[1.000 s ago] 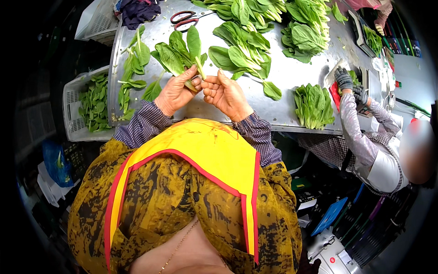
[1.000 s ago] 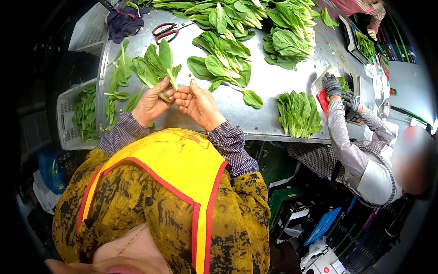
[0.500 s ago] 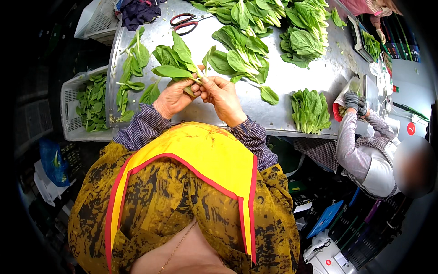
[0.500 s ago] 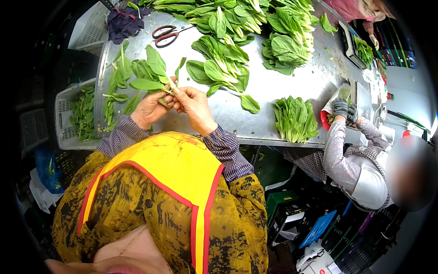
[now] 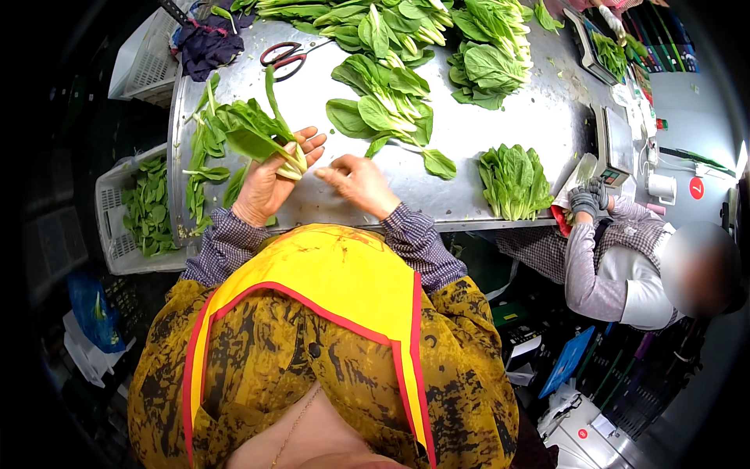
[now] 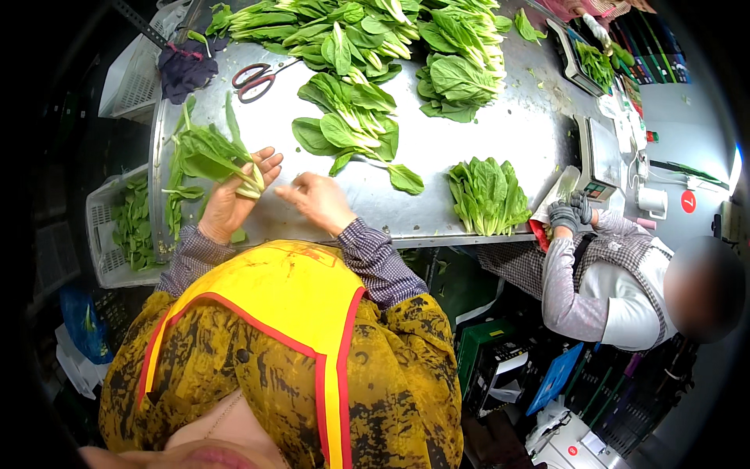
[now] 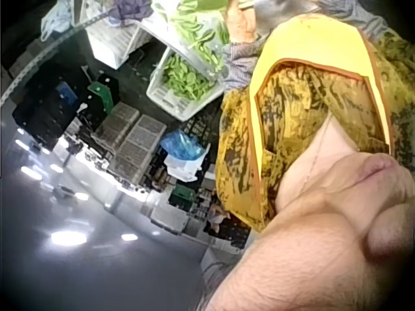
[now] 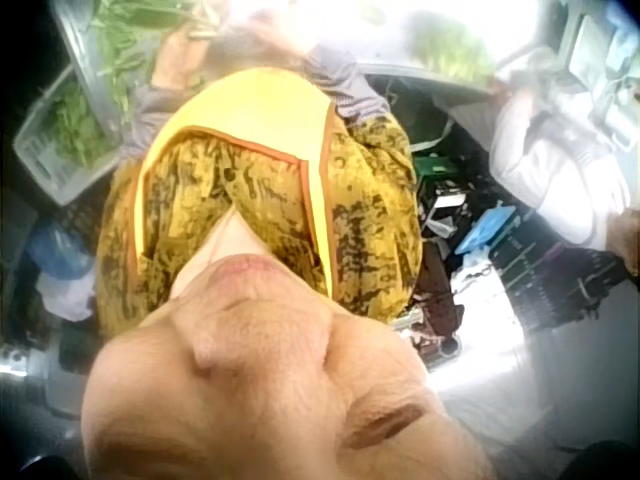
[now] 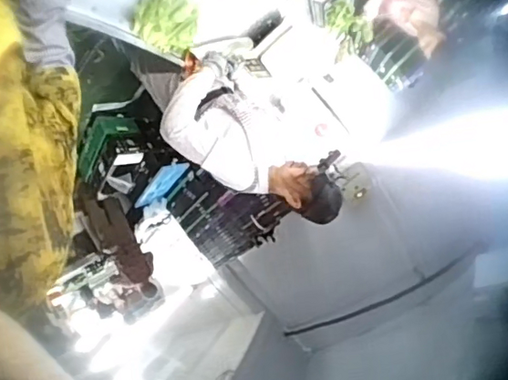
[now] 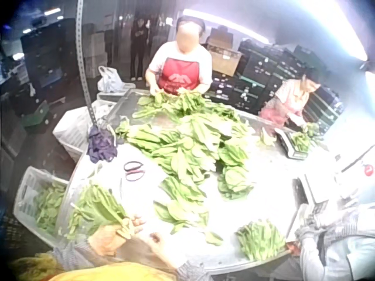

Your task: The person sorts leafy green vegetables by hand and with shears at a stainless steel table, trimming stems and separating them into piles.

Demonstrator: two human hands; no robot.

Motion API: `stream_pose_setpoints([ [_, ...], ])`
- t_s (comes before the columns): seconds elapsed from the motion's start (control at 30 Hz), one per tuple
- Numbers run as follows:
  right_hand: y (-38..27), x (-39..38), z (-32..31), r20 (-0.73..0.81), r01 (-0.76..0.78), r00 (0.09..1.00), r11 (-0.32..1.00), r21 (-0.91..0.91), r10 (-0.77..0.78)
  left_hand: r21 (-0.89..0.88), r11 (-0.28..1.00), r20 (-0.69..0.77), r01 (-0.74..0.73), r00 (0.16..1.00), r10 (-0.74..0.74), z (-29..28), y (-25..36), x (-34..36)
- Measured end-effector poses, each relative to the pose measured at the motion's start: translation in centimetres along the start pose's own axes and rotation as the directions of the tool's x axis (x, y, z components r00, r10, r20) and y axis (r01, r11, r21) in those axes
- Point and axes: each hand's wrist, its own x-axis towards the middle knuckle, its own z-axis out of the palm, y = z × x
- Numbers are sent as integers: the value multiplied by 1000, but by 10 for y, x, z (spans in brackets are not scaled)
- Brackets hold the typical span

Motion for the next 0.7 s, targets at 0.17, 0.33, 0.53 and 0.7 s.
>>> stream_pose_setpoints([
  [0.17,51,6,-59,-591,-13,728,855,-519,-347,-141,980,-136,141,978,-161,-17,-5,5],
  [0.33,80,10,-64,-521,-13,801,862,-507,-294,-367,897,-174,246,929,-326,-20,-25,8],
  [0.53,45,1,-46,-597,-24,794,976,-216,-113,-427,883,-136,194,952,-275,-21,-14,0],
  [0.7,43,-2,-42,-550,-260,832,926,-273,71,-438,890,-139,127,968,-207,-23,-14,-2],
])
